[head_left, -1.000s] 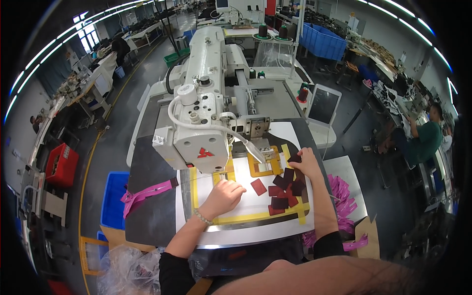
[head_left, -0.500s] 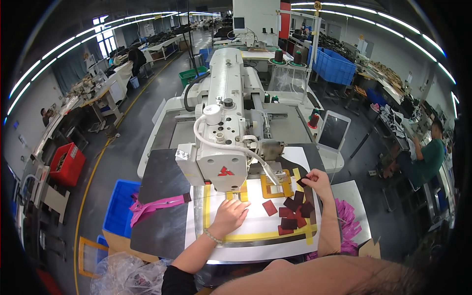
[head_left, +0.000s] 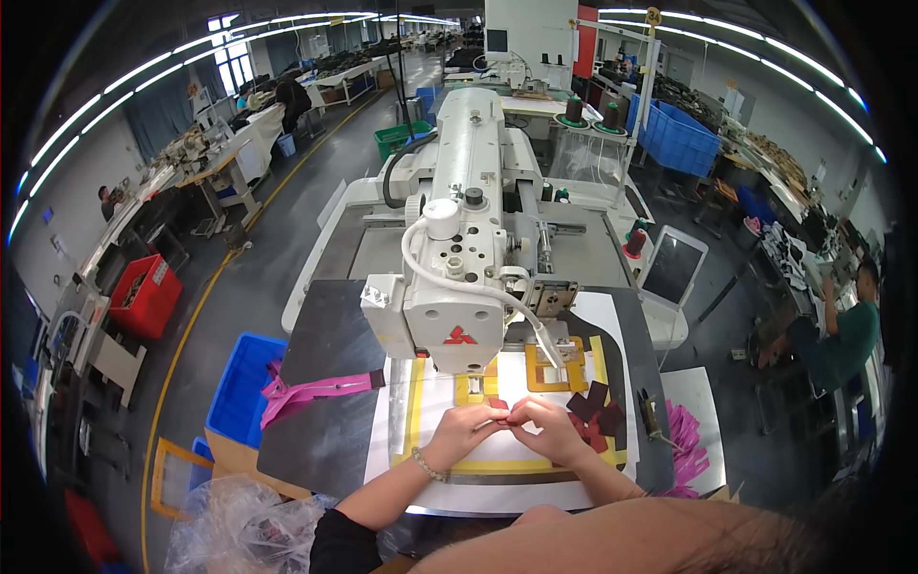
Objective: Assembling leather pieces and straps using an industrial sewing machine.
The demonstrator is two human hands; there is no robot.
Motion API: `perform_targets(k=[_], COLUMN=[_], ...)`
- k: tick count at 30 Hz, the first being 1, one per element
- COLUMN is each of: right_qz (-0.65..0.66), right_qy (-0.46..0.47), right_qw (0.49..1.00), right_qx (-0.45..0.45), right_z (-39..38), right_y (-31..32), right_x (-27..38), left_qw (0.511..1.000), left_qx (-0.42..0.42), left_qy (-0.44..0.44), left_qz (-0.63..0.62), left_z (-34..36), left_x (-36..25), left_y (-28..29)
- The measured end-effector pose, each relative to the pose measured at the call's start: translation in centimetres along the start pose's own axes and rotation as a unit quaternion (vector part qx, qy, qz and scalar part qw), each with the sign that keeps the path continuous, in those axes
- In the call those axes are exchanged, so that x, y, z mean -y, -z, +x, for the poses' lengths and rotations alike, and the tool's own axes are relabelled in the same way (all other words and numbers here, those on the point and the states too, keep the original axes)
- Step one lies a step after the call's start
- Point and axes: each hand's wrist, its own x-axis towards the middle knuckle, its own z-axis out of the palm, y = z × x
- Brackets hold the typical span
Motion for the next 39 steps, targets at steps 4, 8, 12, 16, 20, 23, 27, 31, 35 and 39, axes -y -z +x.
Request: perform_targets(k=[4,8,12,16,20,23,27,31,35,39], right_qz=[0.413,0.431,0.44,0.428,0.375,0.295,0.325,0.355,0.284,0.294], right_qy=[-0.235,-0.31,-0.277,-0.267,-0.215,-0.21,-0.218,-0.172,-0.153,-0.178], right_qw=[0.879,0.843,0.848,0.862,0.902,0.932,0.92,0.918,0.945,0.937], right_qx=[0.029,0.091,0.106,0.055,-0.006,-0.014,-0.028,-0.034,-0.055,-0.062], right_z=[0.2,-0.3,-0.8,-1.1,-1.2,-1.0,-0.8,-1.0,-1.6,-1.6], right_y=[1.9,2.1,1.4,0.9,-0.2,-0.3,-0.6,-1.6,-2.3,-2.8], right_x=[-1.1,-2.7,-3.0,-3.0,-2.5,-1.7,-1.2,-0.8,-1.3,-1.2], left_qw=[0.999,0.984,0.976,0.992,0.994,0.99,0.985,0.974,0.964,0.944], left_qx=[-0.005,0.049,0.069,0.068,0.031,0.038,-0.008,-0.022,-0.062,-0.033], left_qy=[-0.042,-0.167,-0.205,-0.107,-0.02,0.067,0.109,0.163,0.164,0.232], left_qz=[0.029,0.021,0.021,-0.005,-0.103,-0.12,-0.137,-0.154,-0.199,-0.232], left_z=[-0.1,-0.2,-0.5,-0.2,0.1,0.1,0.1,-0.3,-0.8,-1.0], left_x=[-0.1,-0.1,0.2,0.0,-0.8,-0.9,-0.5,0.2,0.4,0.7], left_y=[0.2,-0.3,-0.6,-0.5,-0.6,-0.3,-0.4,-0.3,-1.3,-1.3])
